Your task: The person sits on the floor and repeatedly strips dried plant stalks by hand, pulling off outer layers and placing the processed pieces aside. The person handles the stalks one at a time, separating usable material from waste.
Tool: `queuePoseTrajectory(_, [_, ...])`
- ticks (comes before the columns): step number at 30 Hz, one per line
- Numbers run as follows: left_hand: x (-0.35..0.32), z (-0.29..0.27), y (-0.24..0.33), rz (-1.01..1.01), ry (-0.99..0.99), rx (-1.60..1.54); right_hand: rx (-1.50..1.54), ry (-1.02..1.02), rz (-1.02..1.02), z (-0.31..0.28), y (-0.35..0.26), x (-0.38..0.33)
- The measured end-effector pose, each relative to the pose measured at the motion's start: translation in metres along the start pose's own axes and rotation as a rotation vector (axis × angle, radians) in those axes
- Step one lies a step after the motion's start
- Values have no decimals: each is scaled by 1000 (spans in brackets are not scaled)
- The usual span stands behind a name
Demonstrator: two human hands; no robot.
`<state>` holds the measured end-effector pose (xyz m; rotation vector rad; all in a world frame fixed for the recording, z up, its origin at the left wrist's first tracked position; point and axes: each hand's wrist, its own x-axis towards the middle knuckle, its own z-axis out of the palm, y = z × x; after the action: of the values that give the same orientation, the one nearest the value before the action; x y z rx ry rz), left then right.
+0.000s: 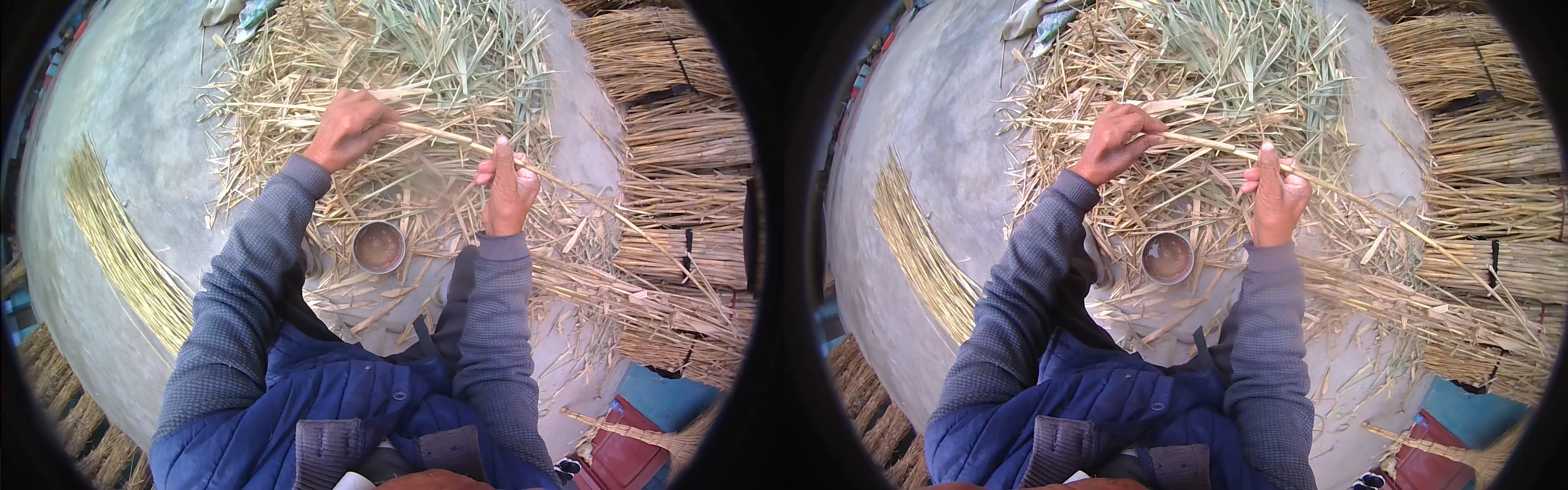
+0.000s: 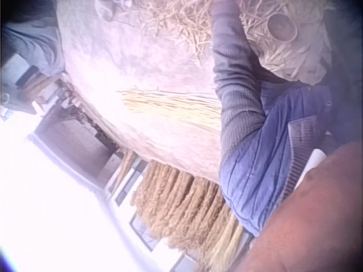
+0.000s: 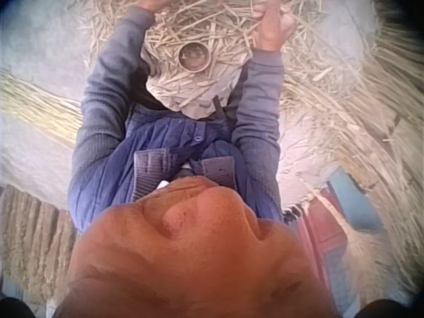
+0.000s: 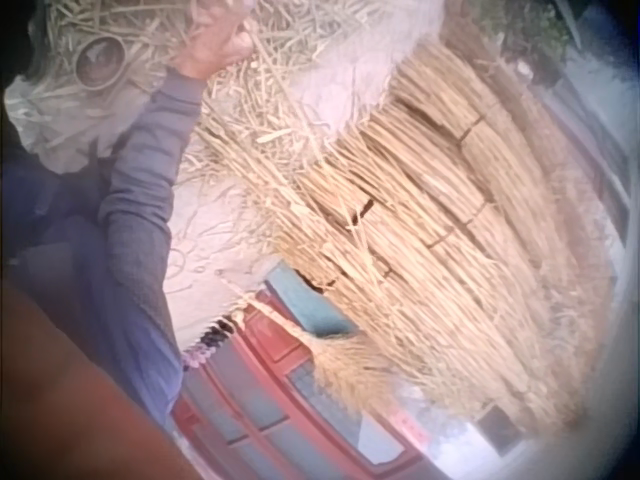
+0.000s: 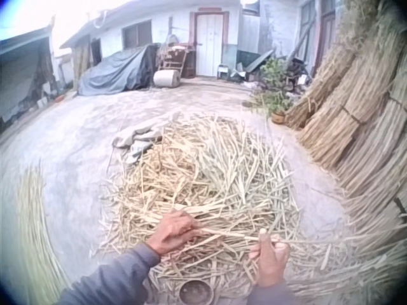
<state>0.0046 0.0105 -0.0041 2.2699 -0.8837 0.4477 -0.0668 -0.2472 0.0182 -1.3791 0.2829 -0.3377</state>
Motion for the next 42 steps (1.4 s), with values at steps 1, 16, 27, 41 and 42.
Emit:
queuePoseTrajectory(1, [-1,0,-2,-12,-26,-15,-4,-6,-4,-1,0,0])
queuePoseTrajectory(16, [8,-24,-5,-616,276,-878,35,37,54,-15,2,2])
queuePoseTrajectory(27, [3,-15,-17,-48,38,277,-51,-32,47,-7,7,-1])
queuePoseTrajectory(41, [-28,-40,-46,-234,-265,207,89,-33,44,-22,-5,7])
queuePoseTrajectory(42, [-25,-31,-36,-156,-209,133,76,-57,51,-17,-2,4])
